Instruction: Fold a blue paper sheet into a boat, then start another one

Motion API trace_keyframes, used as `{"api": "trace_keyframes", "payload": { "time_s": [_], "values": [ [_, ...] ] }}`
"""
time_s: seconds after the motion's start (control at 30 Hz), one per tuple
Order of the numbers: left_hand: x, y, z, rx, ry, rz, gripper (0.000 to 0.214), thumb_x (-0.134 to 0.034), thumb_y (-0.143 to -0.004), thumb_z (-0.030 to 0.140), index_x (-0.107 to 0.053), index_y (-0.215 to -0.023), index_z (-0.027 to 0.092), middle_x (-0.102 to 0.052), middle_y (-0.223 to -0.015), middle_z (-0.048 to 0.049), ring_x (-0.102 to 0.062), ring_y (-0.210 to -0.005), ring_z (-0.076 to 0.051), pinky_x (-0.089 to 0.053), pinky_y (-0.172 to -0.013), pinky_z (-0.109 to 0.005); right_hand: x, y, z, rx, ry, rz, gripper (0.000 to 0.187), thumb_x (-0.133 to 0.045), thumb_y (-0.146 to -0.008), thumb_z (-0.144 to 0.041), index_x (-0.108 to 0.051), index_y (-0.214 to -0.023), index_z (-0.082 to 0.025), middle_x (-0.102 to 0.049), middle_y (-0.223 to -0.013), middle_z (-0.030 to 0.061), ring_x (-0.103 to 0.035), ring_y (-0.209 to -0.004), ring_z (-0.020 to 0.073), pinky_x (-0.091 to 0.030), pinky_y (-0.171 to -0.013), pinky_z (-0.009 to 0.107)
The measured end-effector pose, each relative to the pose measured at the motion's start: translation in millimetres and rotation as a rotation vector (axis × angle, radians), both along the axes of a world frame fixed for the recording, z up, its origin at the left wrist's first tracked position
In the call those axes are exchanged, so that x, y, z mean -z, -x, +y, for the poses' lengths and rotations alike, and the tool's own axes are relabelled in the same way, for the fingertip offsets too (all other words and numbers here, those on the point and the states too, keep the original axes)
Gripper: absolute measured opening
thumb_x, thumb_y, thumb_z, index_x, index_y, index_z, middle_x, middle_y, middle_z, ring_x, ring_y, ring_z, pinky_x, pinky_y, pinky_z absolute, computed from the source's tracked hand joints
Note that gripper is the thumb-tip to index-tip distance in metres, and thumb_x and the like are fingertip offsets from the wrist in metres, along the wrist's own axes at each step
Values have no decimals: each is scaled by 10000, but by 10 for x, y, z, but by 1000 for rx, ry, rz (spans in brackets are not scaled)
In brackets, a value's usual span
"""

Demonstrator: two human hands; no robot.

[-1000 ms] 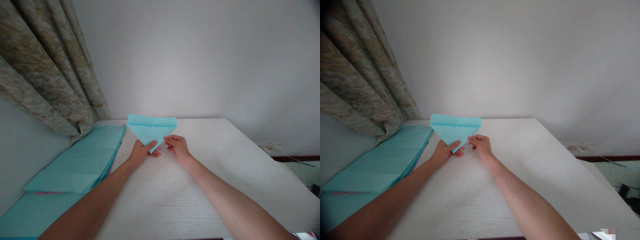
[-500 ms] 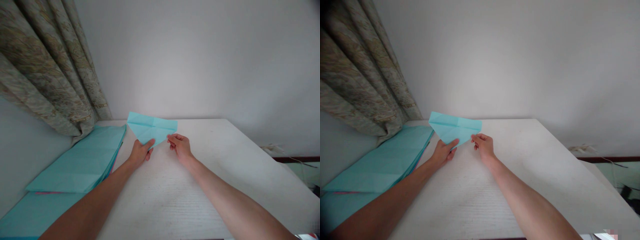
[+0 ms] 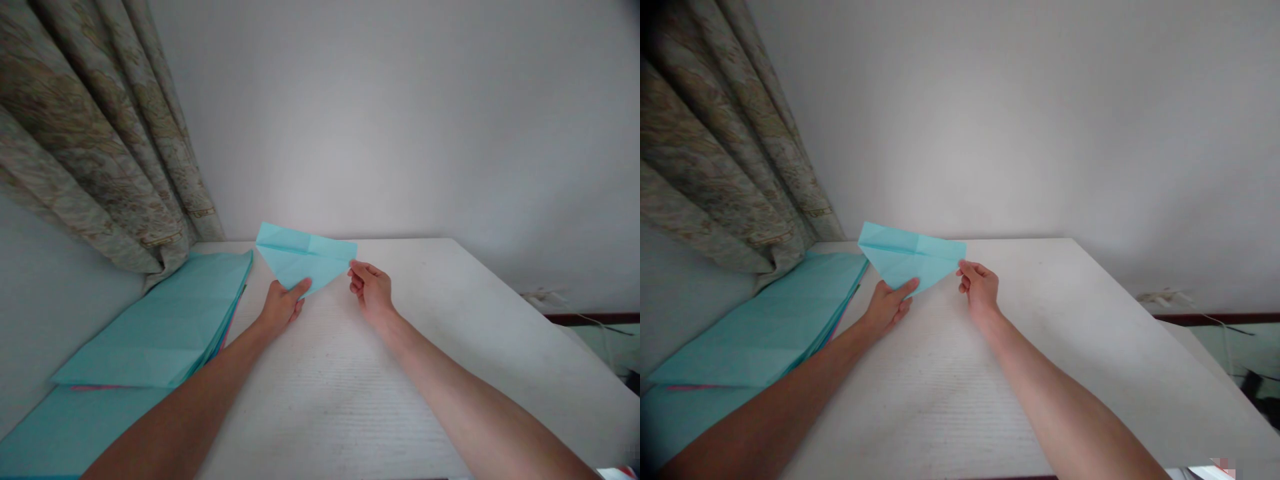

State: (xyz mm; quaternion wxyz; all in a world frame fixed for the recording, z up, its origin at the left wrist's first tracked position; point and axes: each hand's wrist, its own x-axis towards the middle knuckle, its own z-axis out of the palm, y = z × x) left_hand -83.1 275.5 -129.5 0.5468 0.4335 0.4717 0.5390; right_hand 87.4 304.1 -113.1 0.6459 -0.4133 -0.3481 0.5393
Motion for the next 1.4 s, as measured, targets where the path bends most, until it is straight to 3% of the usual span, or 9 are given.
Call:
{"api": "trace_keyframes", "payload": {
  "time_s": [0.13, 0.33, 0.57, 0.7, 0.87, 1.13, 1.4],
  "values": [
    [17, -3, 8, 11, -13, -31, 360, -693, -669, 445, -490, -599, 156, -347, -348, 96, -257, -259, -28, -156, -278, -175, 17, 50, -33, -84, 8, -34, 218, -728, -602, -329, -588, -564, -167, -540, -552, -9, -311, -413, 60, -275, -377, 242],
    [38, -9, 13, 33, -33, -32, 369, -682, -683, 457, -492, -592, 154, -343, -350, 95, -254, -258, -26, -158, -285, -176, 1, 32, -24, -33, 8, -39, 215, -721, -607, -336, -586, -575, -172, -526, -559, -11, -320, -422, 66, -278, -377, 241],
    [33, 8, 5, 42, -53, 16, 435, -645, -717, 465, -452, -478, 157, -350, -322, 72, -277, -252, -38, -170, -293, -191, 36, 170, -170, -218, 7, -117, 298, -720, -640, -386, -561, -521, -164, -525, -517, -7, -293, -406, 56, -266, -379, 231],
    [17, 5, 3, 71, -125, 101, 481, -593, -766, 457, -484, -420, 141, -442, -341, 19, -368, -277, -62, -264, -324, -204, 67, 197, -196, -293, 22, -167, 319, -720, -641, -395, -542, -501, -169, -533, -500, -5, -321, -403, 66, -276, -383, 236],
    [21, 5, 64, 41, -88, 49, 344, -661, -705, 428, -606, -564, 120, -595, -517, -26, -520, -434, -117, -432, -449, -240, 83, 131, -125, -252, 0, -178, 306, -718, -645, -363, -540, -492, -167, -532, -492, -10, -323, -394, 63, -262, -382, 233],
    [70, 44, 94, -8, -42, -44, 357, -757, -603, 384, -509, -515, 143, -455, -443, 52, -333, -384, -53, -232, -378, -205, 88, 97, -101, -296, -32, -304, 318, -705, -655, -373, -532, -488, -164, -493, -448, -30, -371, -373, 68, -270, -379, 228],
    [86, 5, 96, -27, -35, -114, 324, -769, -589, 361, -545, -521, 137, -503, -471, 36, -379, -414, -68, -255, -405, -220, 100, 165, -176, -370, -30, -494, 346, -682, -665, -424, -574, -472, -158, -523, -436, -2, -384, -367, 74, -261, -383, 229]
  ]
}}
